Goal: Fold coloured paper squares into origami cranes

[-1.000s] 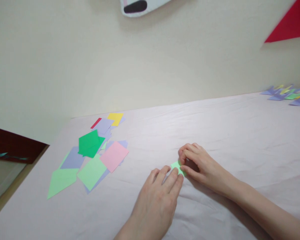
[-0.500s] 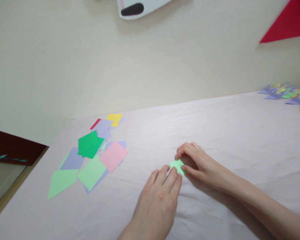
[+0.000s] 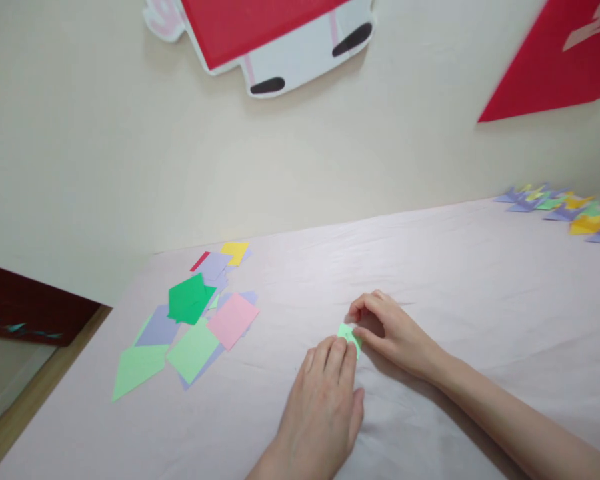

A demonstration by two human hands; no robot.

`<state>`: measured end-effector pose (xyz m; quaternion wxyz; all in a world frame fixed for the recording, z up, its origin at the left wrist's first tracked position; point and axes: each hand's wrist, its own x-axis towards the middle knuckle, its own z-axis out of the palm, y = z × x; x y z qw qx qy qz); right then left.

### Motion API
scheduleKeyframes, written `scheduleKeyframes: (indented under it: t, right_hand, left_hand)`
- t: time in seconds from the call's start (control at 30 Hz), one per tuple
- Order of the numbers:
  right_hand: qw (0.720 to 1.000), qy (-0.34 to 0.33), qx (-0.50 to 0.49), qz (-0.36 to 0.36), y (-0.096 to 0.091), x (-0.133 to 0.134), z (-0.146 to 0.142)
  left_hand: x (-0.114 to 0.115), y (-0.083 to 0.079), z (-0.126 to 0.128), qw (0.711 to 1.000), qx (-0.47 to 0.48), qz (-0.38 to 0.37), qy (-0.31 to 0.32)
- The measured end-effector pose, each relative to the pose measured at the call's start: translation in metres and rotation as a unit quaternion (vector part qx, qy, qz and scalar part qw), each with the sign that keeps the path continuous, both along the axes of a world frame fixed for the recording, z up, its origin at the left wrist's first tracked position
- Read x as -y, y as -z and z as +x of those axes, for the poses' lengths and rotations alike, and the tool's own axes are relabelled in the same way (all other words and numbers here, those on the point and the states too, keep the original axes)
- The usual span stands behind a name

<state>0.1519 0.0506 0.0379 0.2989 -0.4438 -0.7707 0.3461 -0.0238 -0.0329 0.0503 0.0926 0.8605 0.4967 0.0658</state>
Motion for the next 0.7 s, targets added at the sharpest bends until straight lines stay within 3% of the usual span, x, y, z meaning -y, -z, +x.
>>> scheduleKeyframes:
  t: [0.2, 0.43, 0.7]
  right_hand:
    - [0.998, -0.022, 0.066, 0.007, -0.002, 0.004, 0.0]
    - [0.995, -0.052, 0.09, 0.005, -0.012, 0.013, 0.004]
    - [0.989, -0.1, 0.073, 0.081, -0.008, 0.018, 0.004]
  left_hand:
    - [0.003, 0.004, -0.001, 1.0, 0.003, 0.018, -0.005]
    - [-0.005, -0.006, -0.005, 1.0, -0.008, -0.004, -0.01]
    - [-0.014, -0.014, -0.011, 0.998, 0.007, -0.026, -0.048]
